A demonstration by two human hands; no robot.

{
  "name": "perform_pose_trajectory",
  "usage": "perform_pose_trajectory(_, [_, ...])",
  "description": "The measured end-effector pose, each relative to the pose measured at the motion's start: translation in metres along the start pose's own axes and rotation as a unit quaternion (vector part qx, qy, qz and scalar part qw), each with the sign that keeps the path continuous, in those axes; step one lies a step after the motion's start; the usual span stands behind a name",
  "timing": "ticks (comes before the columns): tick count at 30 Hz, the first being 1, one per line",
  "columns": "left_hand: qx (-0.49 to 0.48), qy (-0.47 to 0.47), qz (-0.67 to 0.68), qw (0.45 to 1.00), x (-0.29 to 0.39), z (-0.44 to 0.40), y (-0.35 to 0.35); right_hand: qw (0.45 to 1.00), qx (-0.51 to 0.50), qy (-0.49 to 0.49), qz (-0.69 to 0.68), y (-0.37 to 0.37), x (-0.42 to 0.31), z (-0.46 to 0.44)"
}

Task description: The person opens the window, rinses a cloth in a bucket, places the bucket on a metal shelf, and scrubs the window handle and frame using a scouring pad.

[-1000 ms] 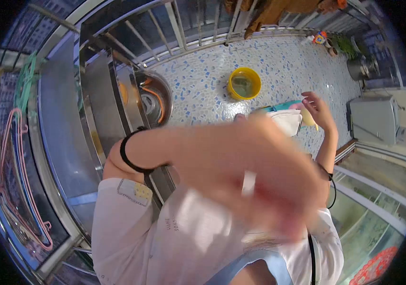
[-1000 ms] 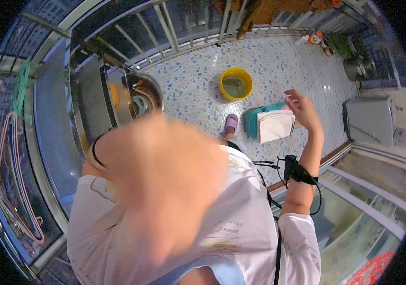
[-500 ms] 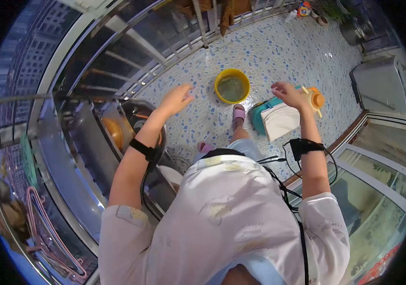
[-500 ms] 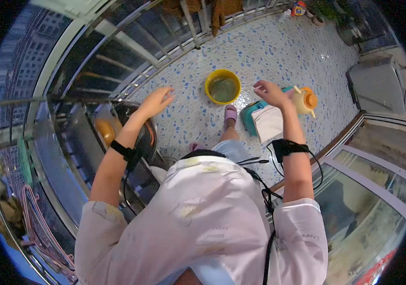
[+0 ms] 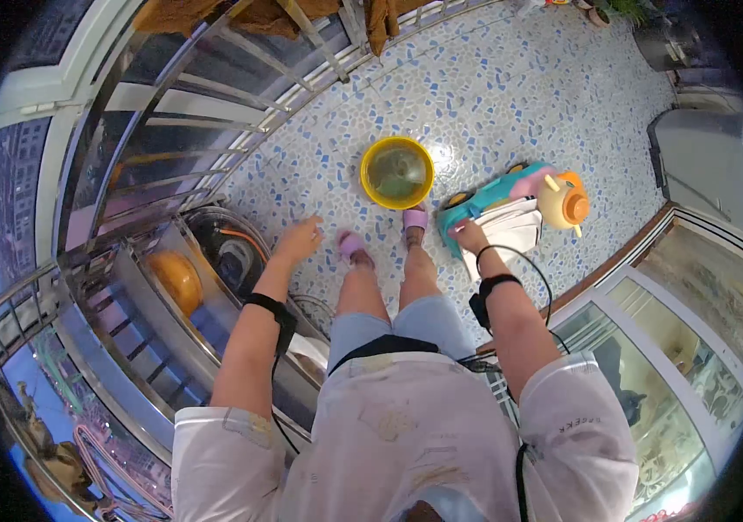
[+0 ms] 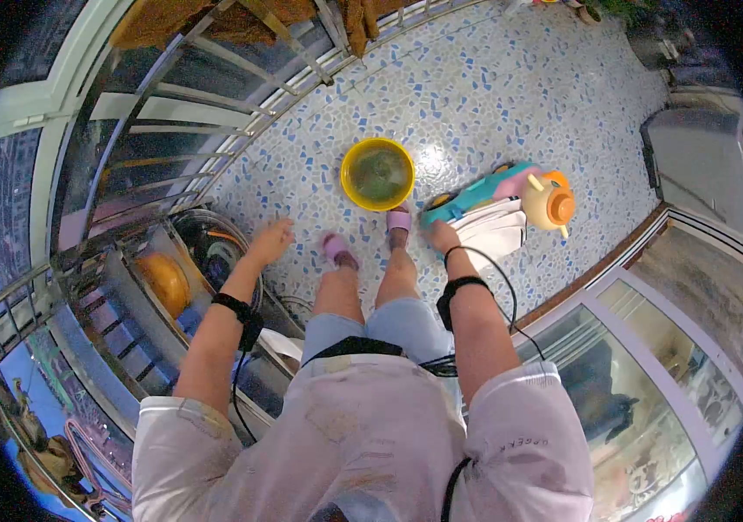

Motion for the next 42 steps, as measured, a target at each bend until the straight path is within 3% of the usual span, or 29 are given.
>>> perform_pose_trajectory(7, [-0.081,-0.038,-0.075,0.993,-0.019,-0.105,-0.028,0.997,0.008,0.013,-0.08,-0.009,-0.008,-0.014])
perform_pose_trajectory(14, [-0.13,-0.001,-0.124,0.984,-0.05,-0.209,-0.036,0.989,0.008,-0.015,-0.148,-0.03,0.015,-0.107])
perform_pose_trajectory(16, [-0.055,-0.03,-0.109,0.992,-0.048,-0.227,-0.024,0.991,0.075,0.012,-0.11,-0.028,0.014,-0.131])
perform_pose_trajectory(23, [-0.153,-0.026,-0.113,0.981,-0.063,-0.292,-0.05,0.979,0.086,-0.024,-0.183,-0.072,0.046,-0.212])
perform_pose_trajectory(35, [-0.092,0.045,-0.029,0.994,-0.101,-0.377,-0.092,0.937,0.125,-0.059,-0.32,-0.128,0.094,-0.278])
perform_pose_trajectory(37, [-0.098,0.068,0.1,0.988,-0.126,-0.394,-0.11,0.932,0.105,-0.051,-0.345,-0.135,0.105,-0.289])
perform_pose_trajectory(38, [-0.099,0.071,0.1,0.988,-0.129,-0.395,-0.114,0.925,0.089,-0.04,-0.367,-0.139,0.108,-0.294])
perform_pose_trajectory(40, [-0.149,0.037,0.234,0.96,-0.125,-0.399,-0.134,0.934,0.111,-0.051,-0.337,-0.129,0.106,-0.29])
perform_pose_trajectory(42, [-0.11,0.018,0.227,0.968,-0.125,-0.404,-0.136,0.944,0.089,-0.088,-0.306,-0.125,0.113,-0.291])
Point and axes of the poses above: each hand's wrist, its own z-axis away from the middle knuckle, its own y-axis out of the back of the hand, x = y × z, the point moved 10 cm from there along -z, towards the middle knuckle, and after that the axes turned 14 degrees about -x, right-handed, at the moved point
